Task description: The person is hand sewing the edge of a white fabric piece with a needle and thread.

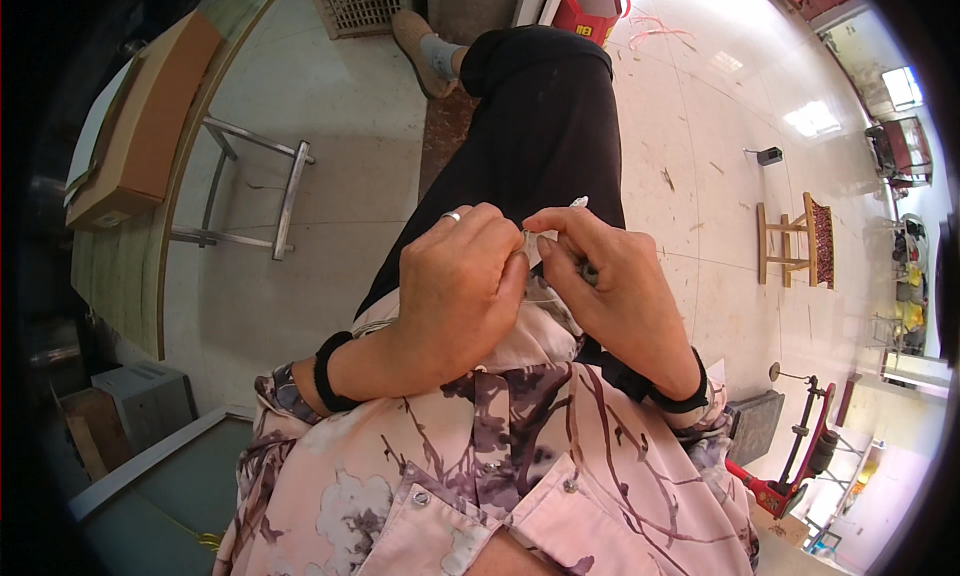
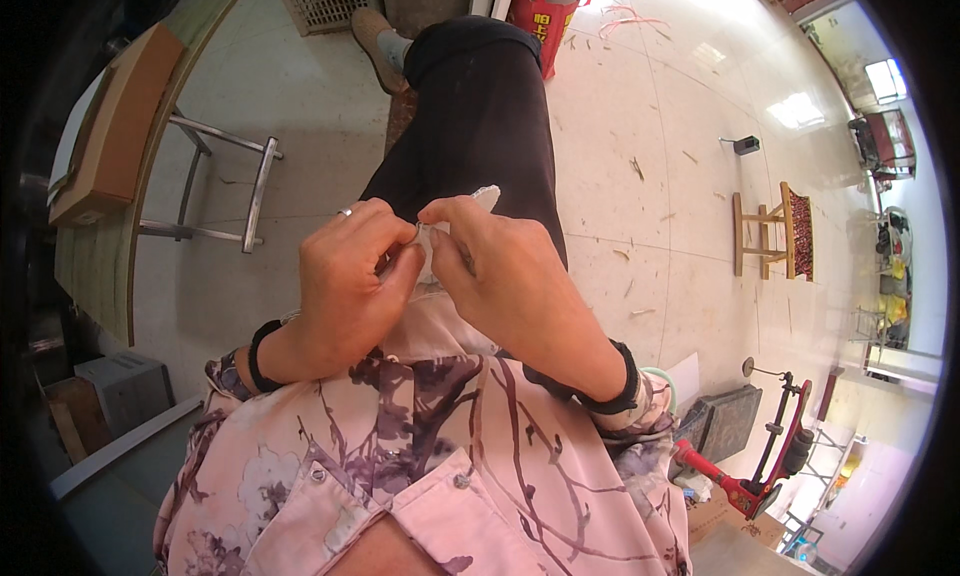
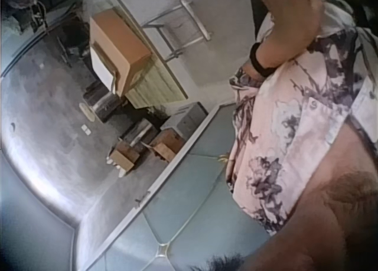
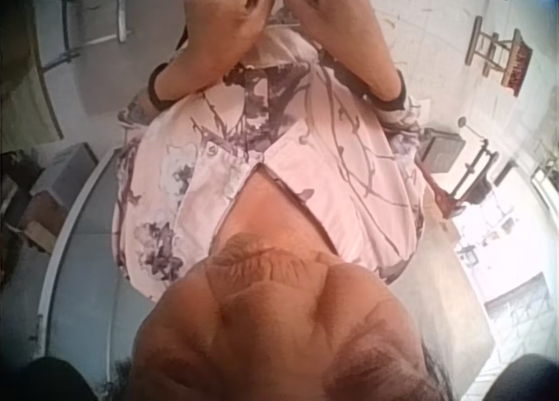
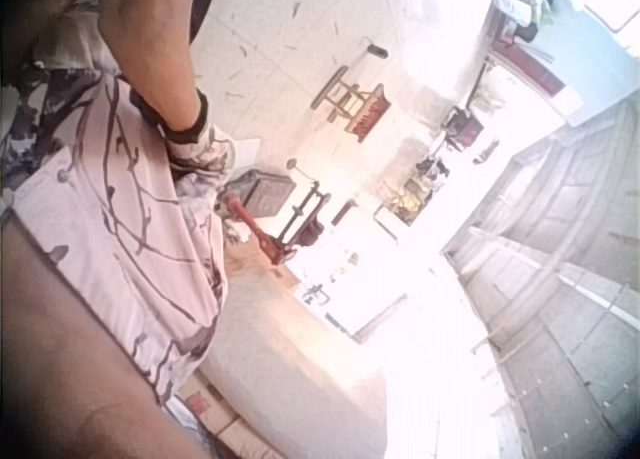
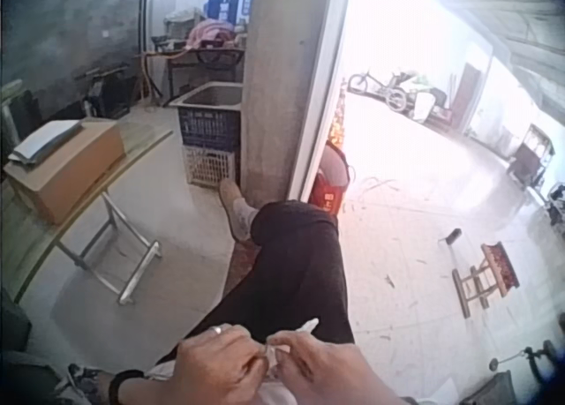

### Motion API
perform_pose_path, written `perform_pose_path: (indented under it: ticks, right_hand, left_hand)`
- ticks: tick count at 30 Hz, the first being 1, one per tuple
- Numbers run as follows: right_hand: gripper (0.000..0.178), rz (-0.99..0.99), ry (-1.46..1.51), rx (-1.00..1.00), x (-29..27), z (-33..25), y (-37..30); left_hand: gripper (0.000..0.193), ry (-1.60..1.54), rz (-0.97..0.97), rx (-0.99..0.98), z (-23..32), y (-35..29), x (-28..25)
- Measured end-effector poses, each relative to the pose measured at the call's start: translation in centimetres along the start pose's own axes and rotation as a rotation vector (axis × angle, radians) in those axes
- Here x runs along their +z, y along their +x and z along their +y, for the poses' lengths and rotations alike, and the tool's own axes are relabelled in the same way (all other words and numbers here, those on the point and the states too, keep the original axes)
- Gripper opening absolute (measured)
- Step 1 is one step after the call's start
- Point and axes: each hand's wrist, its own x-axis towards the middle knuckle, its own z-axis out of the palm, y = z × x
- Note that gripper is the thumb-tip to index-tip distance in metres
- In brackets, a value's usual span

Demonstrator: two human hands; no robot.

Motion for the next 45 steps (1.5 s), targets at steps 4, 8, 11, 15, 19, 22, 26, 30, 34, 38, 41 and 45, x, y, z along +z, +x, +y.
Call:
perform_pose_path:
  ticks: [4,8,11,15,19,22,26,30,34,38,41,45]
  right_hand:
    - [0.015,0.033,-0.023,-0.046,0.5,0.4,0.1]
    - [0.012,0.027,0.013,0.026,0.8,0.3,0.3]
    - [0.011,0.049,0.013,-0.002,1.1,0.6,0.4]
    - [0.013,0.077,0.025,-0.070,1.5,1.1,0.5]
    - [0.019,0.064,0.018,0.049,0.6,0.4,-0.3]
    - [0.031,0.208,0.033,0.100,0.2,-0.8,-0.3]
    - [0.020,0.409,0.014,0.053,-3.7,1.2,0.5]
    - [0.021,-0.211,0.663,0.435,-3.3,5.3,0.9]
    - [0.020,-0.333,1.036,0.532,-0.1,4.6,0.2]
    - [0.014,-0.306,1.185,0.621,0.3,4.8,0.3]
    - [0.011,-0.341,1.204,0.567,0.4,5.4,0.4]
    - [0.009,-0.321,1.291,0.551,1.1,5.1,0.7]
  left_hand:
    - [0.012,0.038,-0.029,-0.006,-0.1,-0.2,0.0]
    - [0.012,0.032,-0.056,-0.029,-0.2,-0.2,0.0]
    - [0.011,0.039,-0.065,-0.027,-0.2,-0.2,0.0]
    - [0.010,-0.032,-0.103,-0.056,0.4,-0.3,0.1]
    - [0.008,-0.071,-0.097,0.011,0.1,0.2,0.1]
    - [0.007,-0.176,-0.143,-0.058,-0.9,0.8,-0.4]
    - [0.003,-0.592,-0.438,-0.347,-2.3,2.5,-2.8]
    - [0.004,-0.678,-0.552,-0.386,-2.2,3.1,-2.8]
    - [0.006,-0.723,-0.564,-0.413,-2.5,2.7,-2.1]
    - [0.006,-0.710,-0.544,-0.489,-2.2,2.4,-2.0]
    - [0.006,-0.681,-0.541,-0.488,-1.9,2.4,-2.0]
    - [0.006,-0.691,-0.510,-0.361,-2.1,1.9,-1.7]
